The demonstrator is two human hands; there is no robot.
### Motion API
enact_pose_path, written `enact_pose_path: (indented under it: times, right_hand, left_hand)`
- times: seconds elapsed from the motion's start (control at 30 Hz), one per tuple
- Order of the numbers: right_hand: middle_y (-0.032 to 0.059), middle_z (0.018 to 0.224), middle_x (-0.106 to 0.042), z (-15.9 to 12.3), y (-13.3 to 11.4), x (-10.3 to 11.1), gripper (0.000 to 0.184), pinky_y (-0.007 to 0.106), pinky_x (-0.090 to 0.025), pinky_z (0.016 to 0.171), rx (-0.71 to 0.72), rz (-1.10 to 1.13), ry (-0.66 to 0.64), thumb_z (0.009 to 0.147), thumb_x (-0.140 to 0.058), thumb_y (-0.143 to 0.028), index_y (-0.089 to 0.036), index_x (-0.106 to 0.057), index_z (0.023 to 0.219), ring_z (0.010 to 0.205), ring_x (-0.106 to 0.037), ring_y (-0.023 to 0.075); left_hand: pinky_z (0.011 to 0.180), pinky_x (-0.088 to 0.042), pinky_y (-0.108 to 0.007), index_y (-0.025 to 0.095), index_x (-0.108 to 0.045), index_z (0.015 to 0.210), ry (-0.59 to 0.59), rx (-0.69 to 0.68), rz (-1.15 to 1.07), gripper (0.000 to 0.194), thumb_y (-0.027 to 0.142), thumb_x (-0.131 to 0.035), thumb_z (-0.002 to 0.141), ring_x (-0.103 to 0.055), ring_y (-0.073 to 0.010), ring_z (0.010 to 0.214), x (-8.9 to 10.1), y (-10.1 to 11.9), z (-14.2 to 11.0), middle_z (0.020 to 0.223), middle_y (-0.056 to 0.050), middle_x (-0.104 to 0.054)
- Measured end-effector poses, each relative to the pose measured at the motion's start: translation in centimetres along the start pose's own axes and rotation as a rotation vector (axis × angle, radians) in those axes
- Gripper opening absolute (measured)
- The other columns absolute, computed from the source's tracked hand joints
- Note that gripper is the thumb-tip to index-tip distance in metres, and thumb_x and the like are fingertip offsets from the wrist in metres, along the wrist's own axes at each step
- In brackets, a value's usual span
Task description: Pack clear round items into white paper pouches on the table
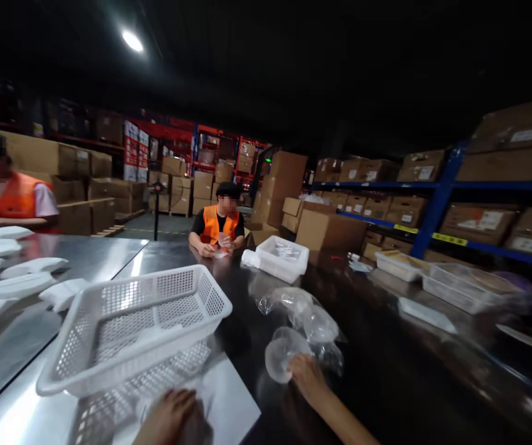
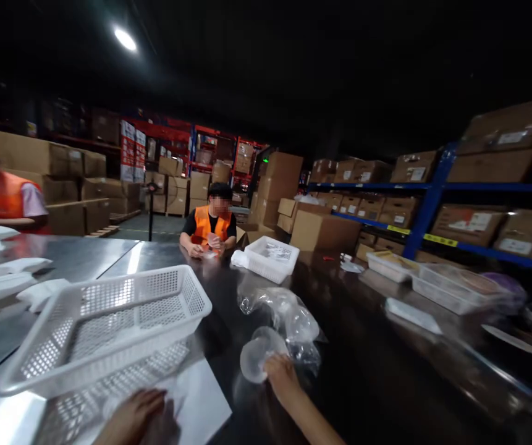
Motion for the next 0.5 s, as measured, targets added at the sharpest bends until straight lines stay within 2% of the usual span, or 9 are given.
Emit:
enact_pose_path:
  times: [0.07,0.13,0.2,0.27,0.3,0.37,0.43,0.5]
  right_hand:
    - [0.0049,0.073,-0.072,-1.0,-0.4,0.5,0.016,0.039,-0.052,0.083,-0.005,-0.002,-0.048,0.072,-0.061,-0.015,-0.025,-0.065,0.059,0.081,-0.068,0.0270]
    - [0.0057,0.075,-0.073,-1.1,-0.4,1.3,0.016,0.036,-0.053,0.078,-0.056,-0.005,-0.019,0.079,-0.059,-0.019,-0.022,-0.066,0.065,0.078,-0.069,0.0256]
    - [0.0081,0.083,-0.074,-0.7,-0.4,2.2,0.020,0.036,-0.054,0.076,-0.102,-0.028,0.030,0.088,-0.052,-0.021,-0.019,-0.069,0.078,0.079,-0.069,0.0251]
    - [0.0116,0.094,-0.074,-0.1,-0.4,3.2,0.026,0.037,-0.053,0.081,-0.128,-0.076,0.085,0.094,-0.044,-0.022,-0.017,-0.069,0.091,0.088,-0.069,0.0260]
    - [0.0129,0.098,-0.073,0.3,-0.5,3.6,0.027,0.038,-0.052,0.085,-0.130,-0.105,0.104,0.096,-0.042,-0.022,-0.016,-0.069,0.094,0.092,-0.068,0.0264]
    - [0.0137,0.102,-0.072,1.0,-0.7,4.1,0.027,0.039,-0.050,0.091,-0.123,-0.165,0.116,0.097,-0.041,-0.020,-0.018,-0.068,0.092,0.098,-0.066,0.0268]
    - [0.0119,0.095,-0.072,1.6,-1.0,4.0,0.024,0.038,-0.049,0.091,-0.124,-0.216,0.101,0.093,-0.046,-0.014,-0.020,-0.067,0.082,0.095,-0.066,0.0263]
    - [0.0087,0.078,-0.070,1.9,-1.1,3.4,0.022,0.036,-0.051,0.083,-0.146,-0.252,0.076,0.087,-0.052,-0.008,-0.020,-0.064,0.073,0.082,-0.067,0.0249]
  left_hand:
    - [0.109,-0.050,-0.050,0.029,-0.073,0.111,0.048,0.065,-0.102,0.037,0.016,-0.050,0.086,-0.068,-0.0300,0.114,-0.3,-0.4,-0.9,0.120,-0.006,-0.074]
    - [0.112,-0.048,-0.044,0.031,-0.069,0.121,0.249,0.144,-0.252,0.048,0.018,-0.040,0.085,-0.065,-0.0270,0.121,0.8,-1.0,-2.1,0.129,-0.001,-0.070]
    - [0.107,-0.052,-0.041,0.028,-0.065,0.124,0.445,0.214,-0.356,0.047,0.022,-0.035,0.088,-0.065,-0.0256,0.121,2.1,-1.6,-3.4,0.130,-0.002,-0.070]
    - [0.101,-0.055,-0.040,0.024,-0.063,0.123,0.519,0.240,-0.366,0.045,0.023,-0.034,0.088,-0.068,-0.0261,0.117,3.1,-1.8,-4.0,0.128,-0.005,-0.071]
    - [0.099,-0.056,-0.039,0.023,-0.063,0.122,0.510,0.227,-0.335,0.044,0.022,-0.035,0.088,-0.069,-0.0262,0.114,3.4,-1.5,-4.0,0.125,-0.007,-0.072]
    - [0.099,-0.056,-0.037,0.022,-0.064,0.122,0.389,0.149,-0.233,0.044,0.017,-0.038,0.087,-0.070,-0.0257,0.111,3.6,-0.4,-3.3,0.123,-0.008,-0.073]
    - [0.099,-0.055,-0.036,0.024,-0.067,0.120,0.157,0.039,-0.111,0.047,0.011,-0.040,0.084,-0.070,-0.0248,0.110,2.9,1.4,-2.4,0.122,-0.007,-0.073]
    - [0.102,-0.052,-0.038,0.024,-0.071,0.114,-0.071,-0.072,-0.002,0.046,0.007,-0.042,0.082,-0.068,-0.0250,0.111,1.6,3.5,-1.8,0.120,-0.007,-0.074]
Point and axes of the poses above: each hand's wrist, its own z-axis towards the middle knuckle, its own x-axis out of the back of the hand, y = z × x, the point moved 5 cm from there along z, towards the middle knuckle
